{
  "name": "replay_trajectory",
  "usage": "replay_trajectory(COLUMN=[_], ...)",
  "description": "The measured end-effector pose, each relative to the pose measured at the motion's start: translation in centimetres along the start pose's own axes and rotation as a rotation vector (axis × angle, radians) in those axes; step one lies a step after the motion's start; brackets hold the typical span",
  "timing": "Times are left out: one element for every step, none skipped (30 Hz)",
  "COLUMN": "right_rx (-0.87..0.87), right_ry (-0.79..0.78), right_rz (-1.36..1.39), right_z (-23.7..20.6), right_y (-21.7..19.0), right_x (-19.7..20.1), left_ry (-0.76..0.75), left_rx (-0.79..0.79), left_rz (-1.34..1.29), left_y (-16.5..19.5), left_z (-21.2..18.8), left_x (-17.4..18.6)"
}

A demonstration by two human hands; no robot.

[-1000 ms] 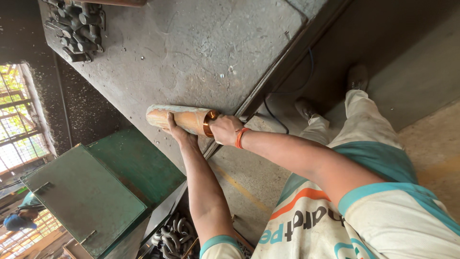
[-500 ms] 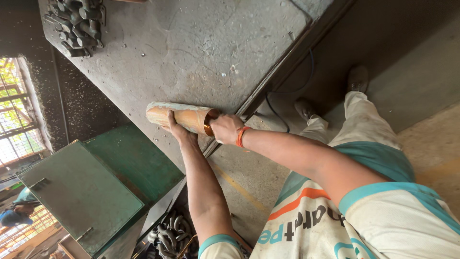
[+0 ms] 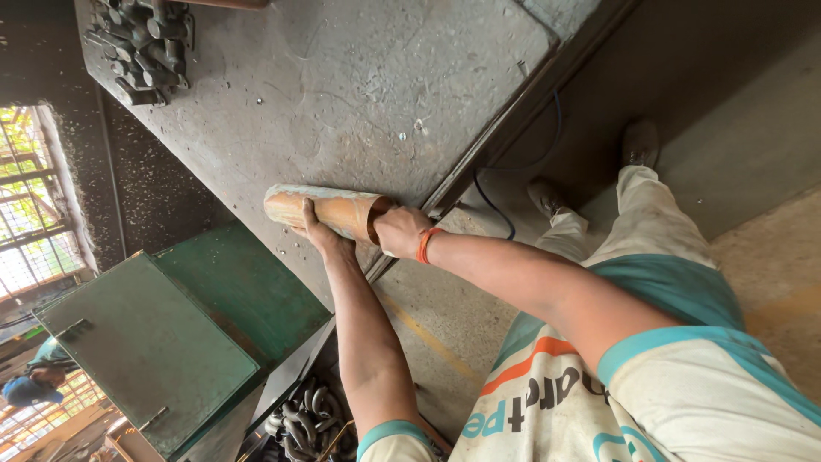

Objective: The person picks up a rusty metal pipe from a workbench, holds it steady, and uses a handheld pneumatic die grinder with a pink abrasive wheel to grind the pipe's end, producing sparks. They reposition the pipe, grind additional sections, and repeat the process on other pipes from the stack on the bench.

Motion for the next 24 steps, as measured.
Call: replay_trajectory(right_rx=[0.003, -0.009, -0.016, -0.029, -0.026, -0.019, -0.012, -0.009, -0.004, -0.003, 0.0, 0.008, 0.021, 0.02, 0.023, 0.024, 0.007, -0.002, -0.007, -0.001, 0.007, 0.017, 0.003, -0.008], right_ry=[-0.03, 0.013, 0.054, 0.093, 0.058, 0.024, -0.008, 0.021, 0.052, 0.083, 0.059, 0.036, 0.014, 0.017, 0.02, 0.021, -0.009, -0.038, -0.066, -0.002, 0.063, 0.131, 0.063, -0.009], right_rz=[0.031, 0.004, -0.025, -0.052, -0.022, 0.005, 0.031, -0.003, -0.039, -0.072, -0.048, -0.029, -0.014, -0.028, -0.048, -0.064, -0.036, -0.015, -0.001, -0.002, -0.004, -0.009, -0.022, -0.037], right_z=[0.1, 0.2, 0.2, 0.2, 0.1, 0.1, -0.1, -0.1, -0.1, -0.3, -0.6, -0.7, -0.9, -1.1, -1.3, -1.4, -1.7, -1.7, -1.6, -1.6, -1.6, -1.5, -1.4, -1.3], right_y=[-0.1, 0.0, 0.0, -0.1, -0.1, -0.2, -0.3, -0.4, -0.4, -0.5, -0.5, -0.5, -0.6, -0.6, -0.5, -0.5, -0.5, -0.4, -0.2, -0.1, -0.1, 0.0, 0.0, 0.0], right_x=[-0.2, -0.1, 0.0, 0.1, -0.1, -0.2, -0.3, -0.2, 0.1, 0.3, 0.3, 0.4, 0.7, 0.9, 1.3, 1.6, 1.7, 1.9, 2.0, 2.3, 2.4, 2.6, 2.3, 2.0], left_ry=[-0.033, -0.069, -0.063, -0.056, -0.049, -0.031, -0.014, 0.001, 0.003, 0.004, 0.004, -0.001, -0.005, -0.01, -0.006, 0.001, 0.007, -0.017, -0.039, -0.059, -0.044, -0.033, -0.021, -0.007], left_rx=[-0.016, -0.032, -0.03, -0.022, -0.014, -0.008, -0.001, 0.005, -0.004, -0.01, -0.01, -0.023, -0.039, -0.055, -0.059, -0.059, -0.054, -0.066, -0.08, -0.09, -0.084, -0.08, -0.072, -0.073], left_rz=[-0.012, -0.023, -0.025, -0.023, -0.018, -0.014, -0.01, -0.007, 0.0, 0.01, 0.025, 0.032, 0.035, 0.041, 0.024, 0.01, 0.008, 0.011, 0.007, 0.01, 0.014, 0.014, 0.015, 0.019], left_y=[0.0, 0.1, 0.1, 0.1, 0.1, 0.2, 0.2, 0.2, 0.3, 0.4, 0.4, 0.4, 0.5, 0.5, 0.5, 0.5, 0.4, 0.5, 0.4, 0.3, 0.2, 0.1, 0.1, 0.0], left_z=[-0.1, -0.1, -0.1, -0.1, -0.2, -0.2, -0.3, -0.3, -0.2, -0.2, -0.3, -0.3, -0.2, -0.2, -0.1, 0.0, 0.0, 0.0, 0.1, 0.1, 0.2, 0.4, 0.6, 0.8], left_x=[0.0, -0.2, -0.2, -0.1, -0.2, -0.1, -0.1, -0.1, -0.1, -0.2, -0.1, -0.1, -0.1, -0.1, -0.2, -0.1, 0.1, 0.0, 0.0, 0.0, 0.2, 0.2, 0.3, 0.4])
Point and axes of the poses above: each hand's wrist, its own z-axis towards the middle knuckle, its own x-axis out of the back of the hand, y = z × x, the point moved 3 cm from there along z, towards the middle knuckle
